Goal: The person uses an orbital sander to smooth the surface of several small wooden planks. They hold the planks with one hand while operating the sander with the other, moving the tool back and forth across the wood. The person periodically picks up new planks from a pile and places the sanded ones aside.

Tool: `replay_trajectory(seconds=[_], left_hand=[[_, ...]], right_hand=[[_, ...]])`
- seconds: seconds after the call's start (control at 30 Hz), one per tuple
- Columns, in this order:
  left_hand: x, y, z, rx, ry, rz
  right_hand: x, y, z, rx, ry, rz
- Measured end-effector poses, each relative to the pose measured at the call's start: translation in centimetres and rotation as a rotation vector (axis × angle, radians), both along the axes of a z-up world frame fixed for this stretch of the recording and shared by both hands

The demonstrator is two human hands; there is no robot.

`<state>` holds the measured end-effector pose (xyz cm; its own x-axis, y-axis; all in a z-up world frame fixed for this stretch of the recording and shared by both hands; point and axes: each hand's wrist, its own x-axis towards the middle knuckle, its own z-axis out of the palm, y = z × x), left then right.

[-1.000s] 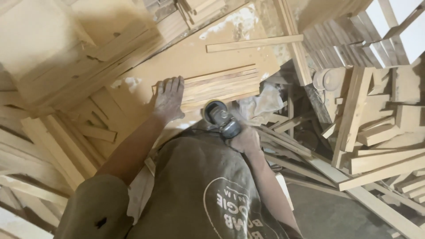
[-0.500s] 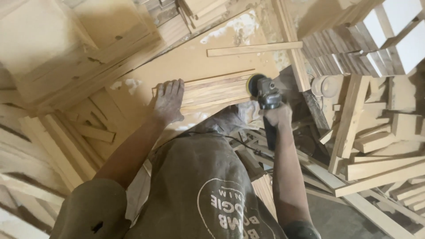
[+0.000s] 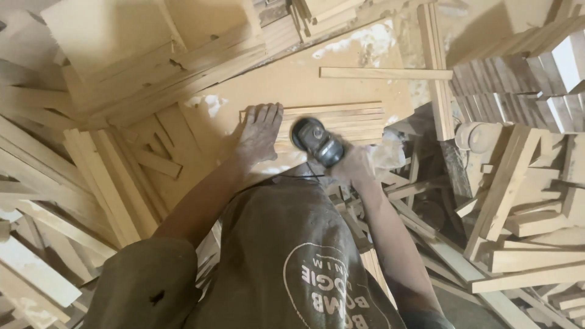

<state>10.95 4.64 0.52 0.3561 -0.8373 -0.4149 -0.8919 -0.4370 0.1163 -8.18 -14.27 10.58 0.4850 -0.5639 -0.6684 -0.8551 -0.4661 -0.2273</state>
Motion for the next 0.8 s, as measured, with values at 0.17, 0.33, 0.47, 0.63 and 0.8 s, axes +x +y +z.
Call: replay_trajectory(seconds=[0.17,0.33,0.47,0.63,0.8], left_hand=[[0.0,0.1,0.7,0.013,-0.028,-0.002],[0.1,-0.4,0.7,0.017,0.012,0.028],[-0.4,-1.1,0.3,0.025,-0.062,0.028],[-3.0,-5.1,4.8,-0.070,-0.163,0.031],[-3.7,-9.5,-1.2,-0.031,-0.079,-0.033]], right_hand=[[-5.6,-1.8,3.4,-0.081,0.216,-0.079],[-15.5,-8.6,-0.1,-0.103,0.188,-0.340],[-19.1,-7.6,-1.2,-0.114,-0.036,-0.752],[-24.5,-2.9,-4.4,0.235,-0.464,-1.106],[-35.1,-3.1,-13.8,0.322,-0.856,-1.305]])
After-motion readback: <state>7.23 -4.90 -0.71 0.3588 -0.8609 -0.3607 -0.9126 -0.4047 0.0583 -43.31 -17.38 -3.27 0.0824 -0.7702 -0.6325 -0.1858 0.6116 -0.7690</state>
